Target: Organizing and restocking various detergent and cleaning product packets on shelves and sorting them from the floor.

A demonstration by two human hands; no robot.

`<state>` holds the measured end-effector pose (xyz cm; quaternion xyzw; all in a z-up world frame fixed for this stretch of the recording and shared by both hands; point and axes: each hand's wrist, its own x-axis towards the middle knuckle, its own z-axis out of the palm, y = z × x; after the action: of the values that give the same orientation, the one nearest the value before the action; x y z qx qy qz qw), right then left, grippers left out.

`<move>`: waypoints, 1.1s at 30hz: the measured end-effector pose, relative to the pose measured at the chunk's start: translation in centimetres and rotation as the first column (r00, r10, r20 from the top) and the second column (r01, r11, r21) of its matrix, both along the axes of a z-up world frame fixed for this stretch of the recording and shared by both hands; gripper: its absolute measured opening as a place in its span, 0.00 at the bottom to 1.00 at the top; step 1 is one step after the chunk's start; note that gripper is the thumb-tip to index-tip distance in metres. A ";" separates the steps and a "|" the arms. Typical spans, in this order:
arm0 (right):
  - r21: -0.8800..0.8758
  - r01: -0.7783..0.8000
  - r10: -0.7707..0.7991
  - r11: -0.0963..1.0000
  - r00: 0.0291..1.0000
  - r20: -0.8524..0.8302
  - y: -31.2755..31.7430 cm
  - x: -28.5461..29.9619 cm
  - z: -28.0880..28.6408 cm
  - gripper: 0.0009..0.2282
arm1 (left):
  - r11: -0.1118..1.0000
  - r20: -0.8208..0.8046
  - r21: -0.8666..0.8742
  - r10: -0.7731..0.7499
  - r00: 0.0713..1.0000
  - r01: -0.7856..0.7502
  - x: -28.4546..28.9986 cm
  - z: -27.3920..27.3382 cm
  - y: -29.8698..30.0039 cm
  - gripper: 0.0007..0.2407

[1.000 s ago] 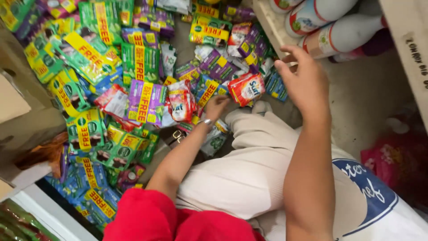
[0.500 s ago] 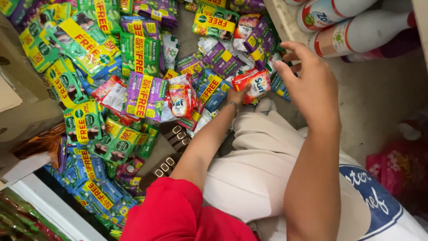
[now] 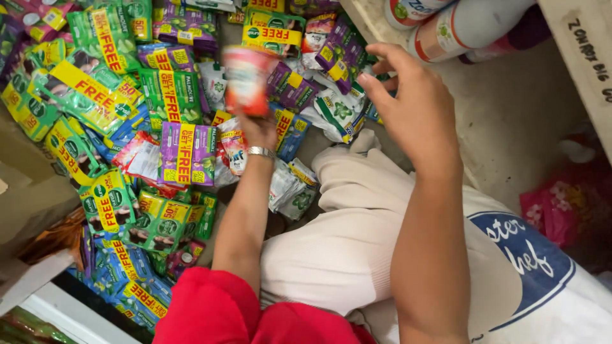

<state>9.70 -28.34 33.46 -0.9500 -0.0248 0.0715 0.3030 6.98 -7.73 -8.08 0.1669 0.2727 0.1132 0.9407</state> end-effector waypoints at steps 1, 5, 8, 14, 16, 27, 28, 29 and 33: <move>0.002 0.005 -0.005 1.000 1.000 0.004 0.0 0.0 0.2 0.17 | 1.000 0.004 0.002 -0.005 1.000 0.005 0.3 -0.4 0.4 0.24; 0.000 0.014 -0.014 1.000 1.000 0.022 -0.2 0.3 0.5 0.17 | 0.997 -0.220 0.055 -0.038 0.975 0.051 0.5 -2.2 -1.3 0.18; -0.015 0.021 -0.021 1.000 1.000 0.012 -0.2 0.2 0.5 0.17 | 0.861 -0.262 0.145 -0.441 0.858 0.487 -1.7 -7.2 -6.3 0.10; -0.011 0.035 -0.035 0.999 0.999 0.011 -0.9 0.1 0.3 0.16 | 0.598 -0.553 0.090 -0.635 0.539 0.796 -2.5 -16.8 -15.5 0.17; -0.011 0.040 -0.040 0.999 0.999 0.017 -1.0 0.1 0.2 0.16 | 0.539 -0.600 0.115 -0.632 0.490 0.835 -1.1 -17.1 -16.7 0.24; -0.037 0.051 -0.048 0.998 0.997 0.064 -1.6 0.1 0.4 0.15 | 0.437 -0.824 0.435 -0.161 0.544 0.788 -1.4 -12.1 -15.6 0.28; -0.035 0.052 -0.050 0.998 0.997 0.066 -1.6 -0.1 0.3 0.15 | 0.435 -0.823 0.437 -0.160 0.545 0.787 -2.2 -11.6 -15.2 0.28; -0.025 0.061 -0.059 0.998 0.997 0.058 -1.6 -0.1 0.4 0.15 | 0.509 -0.736 0.503 -0.172 0.654 0.699 -2.8 -11.1 -14.8 0.25; 0.019 0.077 -0.078 0.997 0.995 0.069 -1.5 -0.4 0.2 0.16 | 0.913 -0.423 0.177 -0.266 0.866 0.367 -3.8 -2.2 -12.0 0.20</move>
<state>9.33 -29.85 33.63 -0.9497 0.0008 0.0262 0.3120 3.21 -19.70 -10.25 0.3467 0.4063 -0.0457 0.8441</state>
